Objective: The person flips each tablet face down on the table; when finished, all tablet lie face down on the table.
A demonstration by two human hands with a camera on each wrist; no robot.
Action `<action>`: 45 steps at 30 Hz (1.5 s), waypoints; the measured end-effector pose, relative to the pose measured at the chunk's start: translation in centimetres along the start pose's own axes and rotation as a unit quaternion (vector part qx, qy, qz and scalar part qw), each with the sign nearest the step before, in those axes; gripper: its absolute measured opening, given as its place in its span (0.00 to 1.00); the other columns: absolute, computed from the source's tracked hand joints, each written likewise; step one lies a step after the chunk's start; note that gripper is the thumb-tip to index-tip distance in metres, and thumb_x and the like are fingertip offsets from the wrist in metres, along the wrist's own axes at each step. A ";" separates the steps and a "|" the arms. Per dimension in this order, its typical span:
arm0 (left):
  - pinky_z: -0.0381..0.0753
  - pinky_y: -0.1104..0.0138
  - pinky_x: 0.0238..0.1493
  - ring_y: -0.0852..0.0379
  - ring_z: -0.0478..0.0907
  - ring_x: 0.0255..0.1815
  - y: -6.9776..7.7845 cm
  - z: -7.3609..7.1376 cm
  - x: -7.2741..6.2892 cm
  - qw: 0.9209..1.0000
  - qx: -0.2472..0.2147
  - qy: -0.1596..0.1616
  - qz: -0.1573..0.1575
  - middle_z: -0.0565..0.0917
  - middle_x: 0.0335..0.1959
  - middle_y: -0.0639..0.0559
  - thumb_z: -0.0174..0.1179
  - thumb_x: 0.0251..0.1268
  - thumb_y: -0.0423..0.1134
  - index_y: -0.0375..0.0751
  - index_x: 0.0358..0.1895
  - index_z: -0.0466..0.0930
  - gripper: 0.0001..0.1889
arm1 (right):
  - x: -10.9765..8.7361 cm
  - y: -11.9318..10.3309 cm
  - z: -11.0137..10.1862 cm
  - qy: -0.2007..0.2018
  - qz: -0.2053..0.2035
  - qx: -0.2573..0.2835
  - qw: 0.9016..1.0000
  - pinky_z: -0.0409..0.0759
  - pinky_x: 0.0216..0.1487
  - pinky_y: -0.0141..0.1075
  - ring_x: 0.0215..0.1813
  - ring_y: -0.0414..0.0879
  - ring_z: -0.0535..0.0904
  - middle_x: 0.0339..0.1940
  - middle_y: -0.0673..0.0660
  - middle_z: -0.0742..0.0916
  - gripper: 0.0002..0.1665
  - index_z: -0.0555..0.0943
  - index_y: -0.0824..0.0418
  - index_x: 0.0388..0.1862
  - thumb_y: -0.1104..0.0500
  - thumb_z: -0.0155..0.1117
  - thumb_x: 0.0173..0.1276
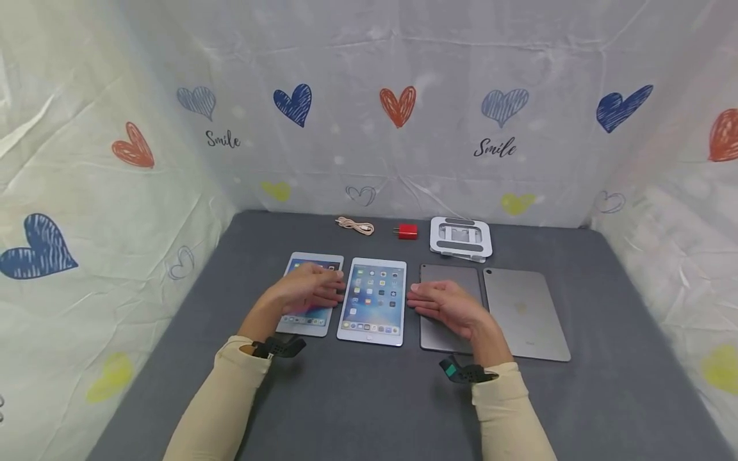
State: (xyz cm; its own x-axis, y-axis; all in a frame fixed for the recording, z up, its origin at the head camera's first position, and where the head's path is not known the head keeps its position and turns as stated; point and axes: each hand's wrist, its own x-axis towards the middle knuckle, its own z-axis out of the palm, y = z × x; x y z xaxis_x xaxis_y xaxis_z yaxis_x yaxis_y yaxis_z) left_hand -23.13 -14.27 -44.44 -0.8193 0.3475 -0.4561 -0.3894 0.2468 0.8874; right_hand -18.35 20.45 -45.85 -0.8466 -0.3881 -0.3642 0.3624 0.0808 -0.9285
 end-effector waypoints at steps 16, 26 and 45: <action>0.91 0.55 0.64 0.44 0.89 0.63 -0.4 0.5 0.2 1.000 0.029 -0.001 0.004 0.84 0.69 0.35 0.63 0.84 0.50 0.27 0.73 0.78 0.30 | 0.6 0.2 0.2 0.000 0.000 0.012 1.000 0.83 0.74 0.38 0.78 0.55 0.80 0.79 0.73 0.77 0.42 0.63 0.78 0.83 0.49 0.61 0.88; 0.87 0.52 0.71 0.40 0.86 0.68 0.0 0.8 -0.1 1.000 0.026 -0.007 0.007 0.81 0.73 0.33 0.62 0.85 0.49 0.26 0.74 0.75 0.30 | 1.0 0.2 0.3 0.025 -0.009 0.027 0.999 0.85 0.73 0.37 0.73 0.51 0.84 0.77 0.74 0.79 0.39 0.64 0.79 0.82 0.50 0.55 0.90; 0.75 0.50 0.81 0.42 0.77 0.78 0.6 4.5 0.0 0.994 0.027 -0.092 0.048 0.78 0.78 0.38 0.60 0.86 0.46 0.30 0.77 0.75 0.28 | -1.6 0.1 -2.1 0.040 -0.004 0.021 0.999 0.86 0.68 0.34 0.68 0.46 0.80 0.82 0.73 0.68 0.47 0.54 0.76 0.87 0.40 0.49 0.91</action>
State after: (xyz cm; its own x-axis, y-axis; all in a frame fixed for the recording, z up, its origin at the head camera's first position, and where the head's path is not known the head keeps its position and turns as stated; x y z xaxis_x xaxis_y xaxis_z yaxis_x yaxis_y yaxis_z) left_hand -21.44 -10.10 -44.20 -0.7583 0.5306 -0.3788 -0.2859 0.2515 0.9247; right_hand -17.75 22.98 -45.52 -0.8770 -0.3141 -0.3635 0.3706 0.0390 -0.9280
